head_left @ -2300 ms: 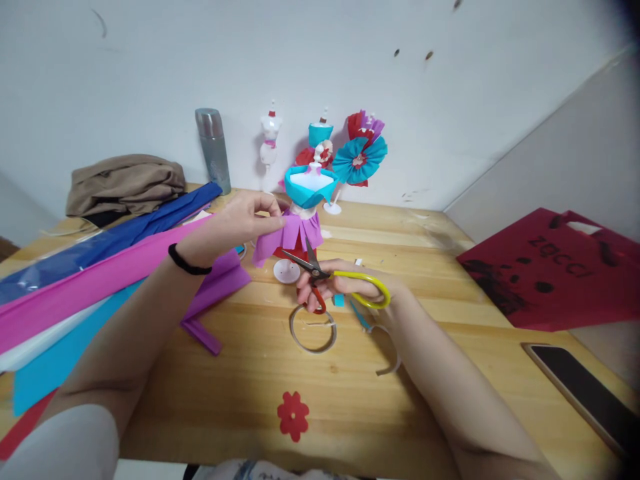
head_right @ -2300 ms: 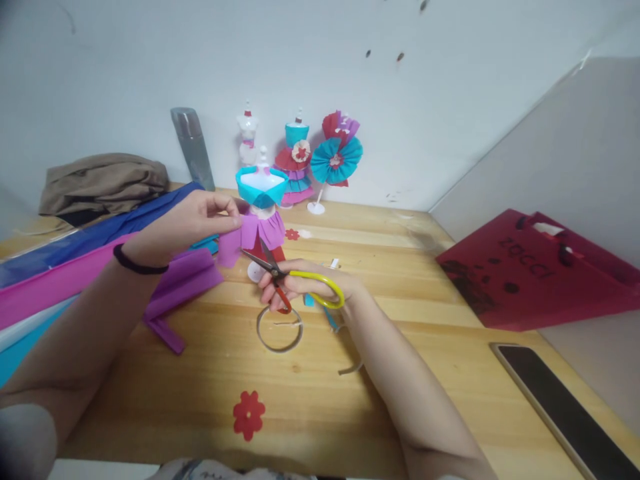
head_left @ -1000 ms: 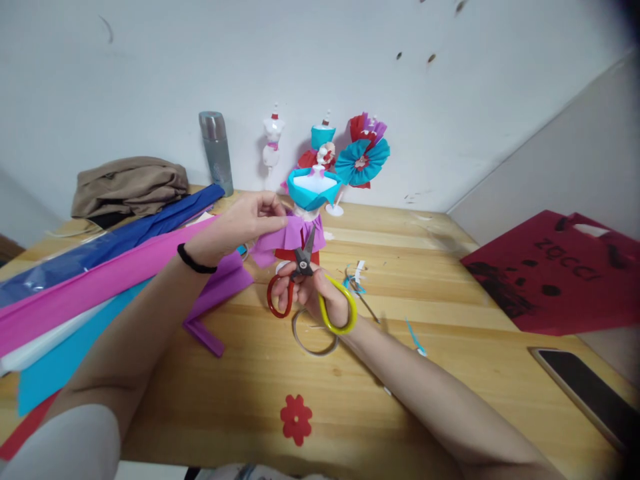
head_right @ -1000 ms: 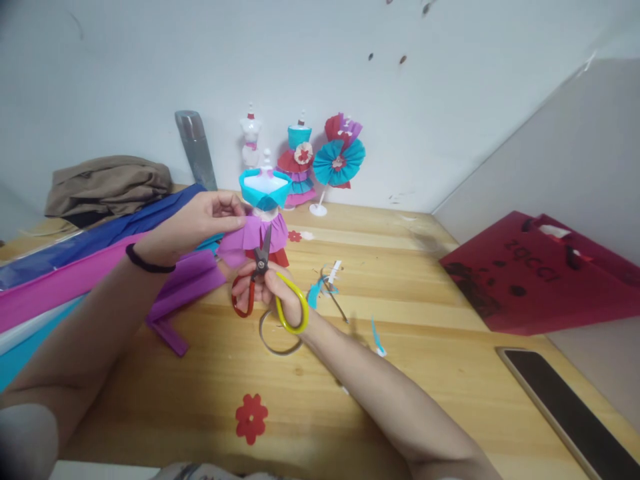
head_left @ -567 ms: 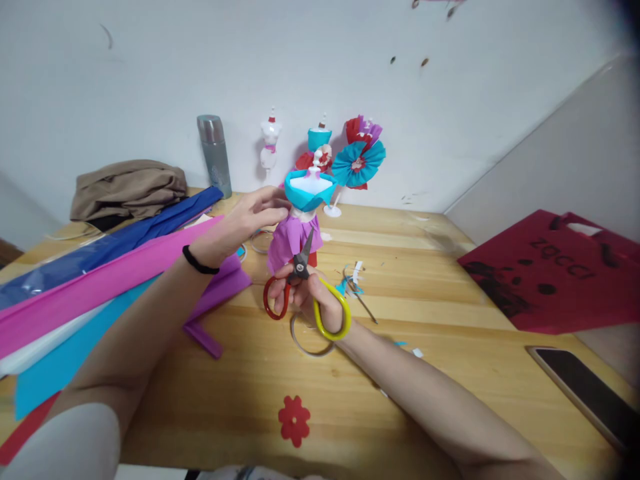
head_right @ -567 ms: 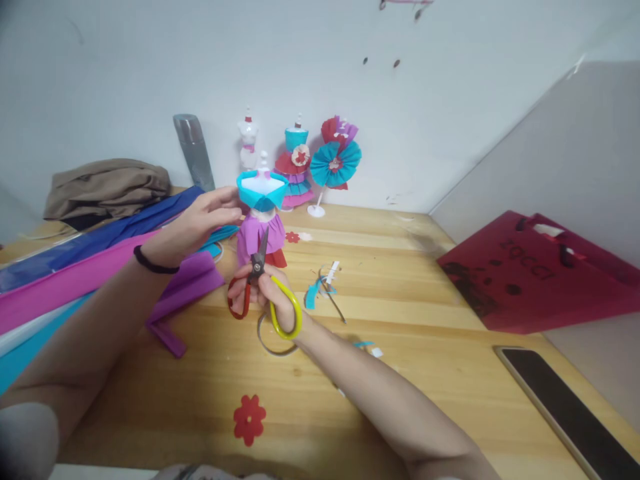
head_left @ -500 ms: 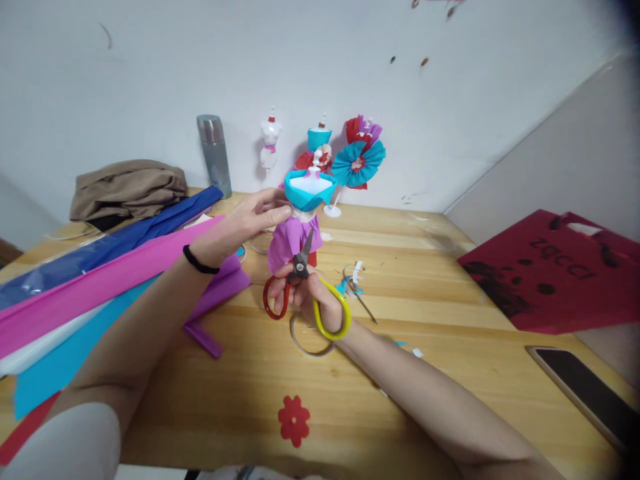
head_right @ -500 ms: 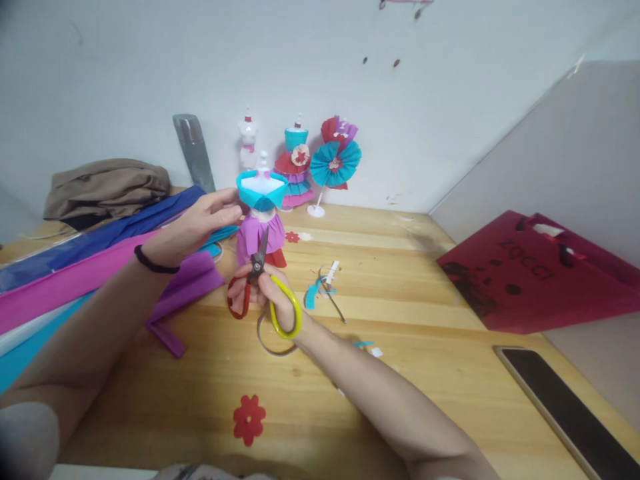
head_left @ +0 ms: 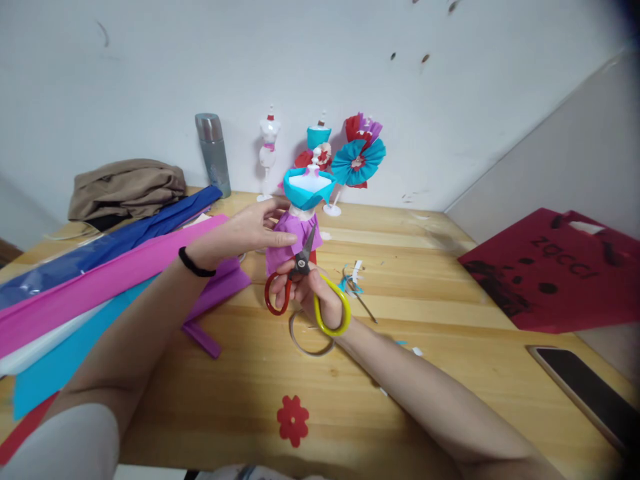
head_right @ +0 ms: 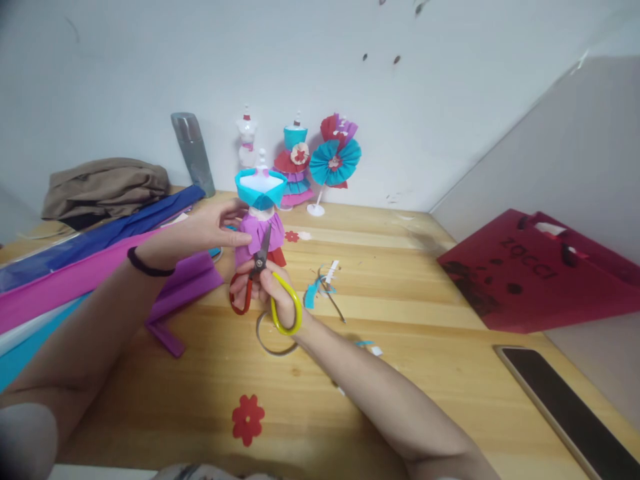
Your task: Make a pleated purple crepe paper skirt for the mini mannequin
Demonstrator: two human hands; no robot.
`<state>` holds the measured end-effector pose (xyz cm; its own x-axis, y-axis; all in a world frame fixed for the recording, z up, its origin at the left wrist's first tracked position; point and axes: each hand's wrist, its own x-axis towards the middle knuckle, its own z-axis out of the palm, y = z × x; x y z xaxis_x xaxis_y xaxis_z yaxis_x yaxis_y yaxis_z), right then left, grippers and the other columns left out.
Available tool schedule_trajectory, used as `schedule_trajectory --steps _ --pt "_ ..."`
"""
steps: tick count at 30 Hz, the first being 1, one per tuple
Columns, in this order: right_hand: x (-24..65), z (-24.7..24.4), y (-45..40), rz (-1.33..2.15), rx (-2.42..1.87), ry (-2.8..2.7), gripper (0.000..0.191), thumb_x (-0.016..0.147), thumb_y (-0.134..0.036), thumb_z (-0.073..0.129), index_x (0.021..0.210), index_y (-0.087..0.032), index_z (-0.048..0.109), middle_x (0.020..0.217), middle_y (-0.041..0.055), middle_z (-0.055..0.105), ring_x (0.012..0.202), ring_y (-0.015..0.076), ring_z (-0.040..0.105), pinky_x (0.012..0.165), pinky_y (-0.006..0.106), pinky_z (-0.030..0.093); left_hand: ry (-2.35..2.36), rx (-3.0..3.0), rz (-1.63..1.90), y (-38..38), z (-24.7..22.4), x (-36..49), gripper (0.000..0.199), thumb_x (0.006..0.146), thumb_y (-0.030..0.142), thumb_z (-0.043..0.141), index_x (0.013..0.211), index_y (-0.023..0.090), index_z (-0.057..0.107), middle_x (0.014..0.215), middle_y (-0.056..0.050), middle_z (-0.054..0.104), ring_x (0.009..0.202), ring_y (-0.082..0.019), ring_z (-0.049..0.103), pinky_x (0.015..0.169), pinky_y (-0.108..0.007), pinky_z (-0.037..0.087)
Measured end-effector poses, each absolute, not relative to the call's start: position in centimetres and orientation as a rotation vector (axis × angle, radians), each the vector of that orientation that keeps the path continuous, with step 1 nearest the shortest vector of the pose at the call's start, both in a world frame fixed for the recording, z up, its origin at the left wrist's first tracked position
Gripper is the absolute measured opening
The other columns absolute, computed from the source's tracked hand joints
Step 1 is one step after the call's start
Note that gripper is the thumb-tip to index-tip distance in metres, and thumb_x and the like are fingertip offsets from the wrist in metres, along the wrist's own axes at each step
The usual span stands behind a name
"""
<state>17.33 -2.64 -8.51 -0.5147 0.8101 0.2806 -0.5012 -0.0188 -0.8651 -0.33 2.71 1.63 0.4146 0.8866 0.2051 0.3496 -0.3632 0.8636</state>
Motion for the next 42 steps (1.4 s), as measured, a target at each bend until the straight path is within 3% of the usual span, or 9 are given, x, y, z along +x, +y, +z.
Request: schedule_trajectory --steps 6,11,19,26,31,42 --pt "17.2 -8.5 -2.6 1.729 -0.393 -1.268 0.056 0.084 -0.07 0.063 0.1 -0.017 0.062 0.074 0.008 0.07 0.06 0.0205 0.066 0.055 0.031 0.048 1.369 1.945 0.798 1.7 2.9 -1.3 0.035 0.064 0.04 0.078 0.084 0.019 0.058 0.077 0.0 0.063 0.07 -0.015 0.059 0.06 -0.025 0.044" --pt "17.2 -8.6 -2.6 1.749 -0.378 -1.261 0.056 0.084 -0.07 0.064 0.103 -0.017 0.062 0.074 0.0062 0.07 0.057 0.0187 0.066 0.057 0.032 0.051 1.26 1.957 0.727 1.4 3.2 -0.9 0.026 0.065 0.034 0.074 0.07 0.019 0.055 0.062 0.005 0.051 0.058 -0.011 0.046 0.054 -0.023 0.035" --pt "17.3 -8.9 -2.5 1.756 -0.339 -1.253 0.051 0.086 -0.066 0.065 0.103 -0.017 0.064 0.076 0.0062 0.07 0.058 0.0185 0.067 0.056 0.031 0.053 1.221 1.944 0.751 0.3 4.2 -0.8 0.017 0.07 0.026 0.066 0.061 0.018 0.053 0.06 0.005 0.046 0.057 -0.009 0.041 0.055 -0.024 0.031" --pt "17.0 -9.7 -2.6 1.726 -0.308 -1.217 0.048 0.088 -0.062 0.065 0.104 -0.017 0.066 0.078 0.0066 0.072 0.059 0.0171 0.066 0.054 0.029 0.051 1.193 1.851 0.728 -0.2 4.4 -0.7 0.007 0.07 0.022 0.062 0.066 0.018 0.058 0.059 0.004 0.049 0.053 -0.009 0.041 0.051 -0.024 0.028" --pt "16.6 -10.3 -2.8 1.768 -0.302 -1.189 0.051 0.086 -0.063 0.067 0.107 -0.017 0.065 0.086 0.0085 0.074 0.066 0.0187 0.069 0.061 0.032 0.054 1.203 1.835 0.718 -0.1 4.4 -0.8 0.008 0.073 0.024 0.063 0.069 0.018 0.063 0.061 0.002 0.053 0.055 -0.01 0.045 0.052 -0.024 0.032" --pt "16.3 -11.0 -3.0 1.671 -0.343 -1.222 0.049 0.088 -0.064 0.064 0.104 -0.017 0.063 0.071 0.0019 0.066 0.053 0.0147 0.06 0.052 0.029 0.045 1.281 1.798 0.672 0.1 4.5 -1.0 0.009 0.072 0.027 0.062 0.068 0.019 0.063 0.062 0.001 0.053 0.054 -0.012 0.042 0.053 -0.027 0.028"
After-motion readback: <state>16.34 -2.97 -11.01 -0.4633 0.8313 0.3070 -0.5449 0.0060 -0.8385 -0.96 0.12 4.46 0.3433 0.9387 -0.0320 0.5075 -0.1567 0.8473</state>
